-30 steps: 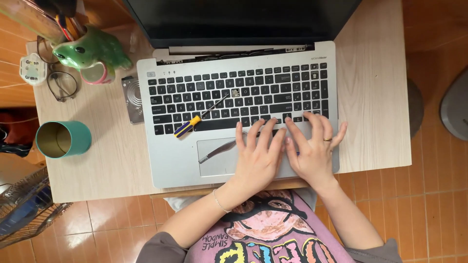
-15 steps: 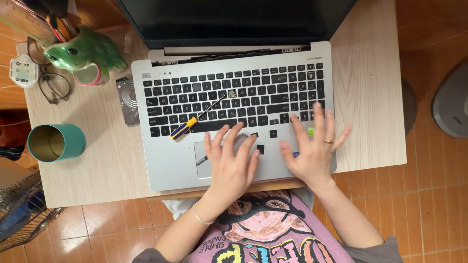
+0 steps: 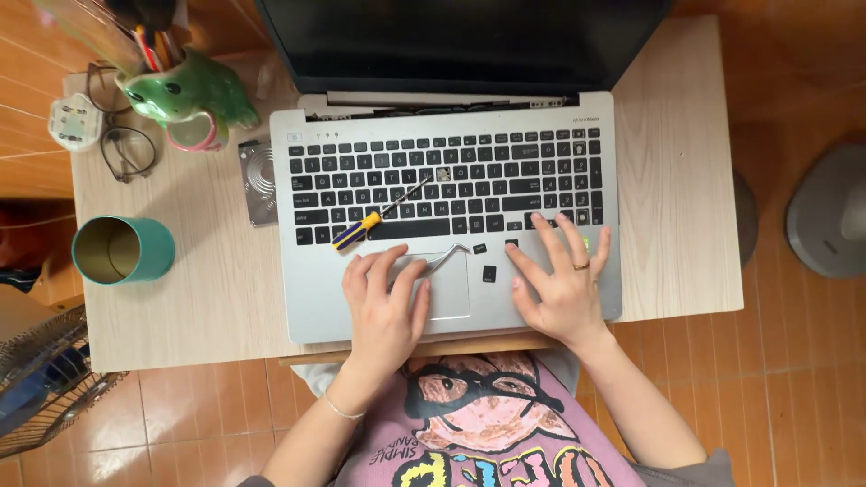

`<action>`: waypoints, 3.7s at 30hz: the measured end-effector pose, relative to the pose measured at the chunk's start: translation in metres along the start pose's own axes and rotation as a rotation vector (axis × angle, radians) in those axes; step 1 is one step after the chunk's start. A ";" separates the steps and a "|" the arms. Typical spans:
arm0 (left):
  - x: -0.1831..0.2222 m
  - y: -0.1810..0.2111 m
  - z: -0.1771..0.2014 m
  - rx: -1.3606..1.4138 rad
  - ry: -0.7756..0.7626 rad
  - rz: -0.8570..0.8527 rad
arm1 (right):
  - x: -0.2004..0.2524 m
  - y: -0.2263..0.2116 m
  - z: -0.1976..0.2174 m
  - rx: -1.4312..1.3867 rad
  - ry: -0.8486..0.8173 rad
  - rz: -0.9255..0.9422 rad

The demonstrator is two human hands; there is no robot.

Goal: Repairing a laptop keyboard by reattaching multiple keycaps and their underlying hinge clips using precision tools.

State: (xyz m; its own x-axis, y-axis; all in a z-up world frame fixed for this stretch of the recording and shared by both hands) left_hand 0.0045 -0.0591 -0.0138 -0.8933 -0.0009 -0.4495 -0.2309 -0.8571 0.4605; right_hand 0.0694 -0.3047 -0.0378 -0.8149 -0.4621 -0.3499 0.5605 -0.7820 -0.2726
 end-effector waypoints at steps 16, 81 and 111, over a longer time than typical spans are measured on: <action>-0.017 -0.036 0.011 -0.025 -0.006 -0.095 | -0.004 0.003 0.006 -0.290 0.052 0.014; -0.022 0.002 0.025 0.115 0.008 -0.219 | 0.001 0.010 -0.002 -0.082 0.184 -0.152; -0.020 0.016 0.008 0.312 -0.098 -0.211 | -0.008 -0.037 0.015 -0.234 0.022 -0.118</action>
State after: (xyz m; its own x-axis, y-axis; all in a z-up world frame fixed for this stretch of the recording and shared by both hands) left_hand 0.0158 -0.0683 0.0087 -0.8428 0.2210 -0.4907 -0.5062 -0.6354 0.5832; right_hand 0.0535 -0.2785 -0.0111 -0.8745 -0.3627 -0.3220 0.4831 -0.7105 -0.5117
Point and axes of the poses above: each hand's wrist, its own x-axis away from the middle knuckle, its own z-axis out of the back of the hand, y = z × x, the point moved 2 cm from there along -x, towards the middle knuckle, and after that the axes turned 3 degrees about -z, right-handed, at the moved point
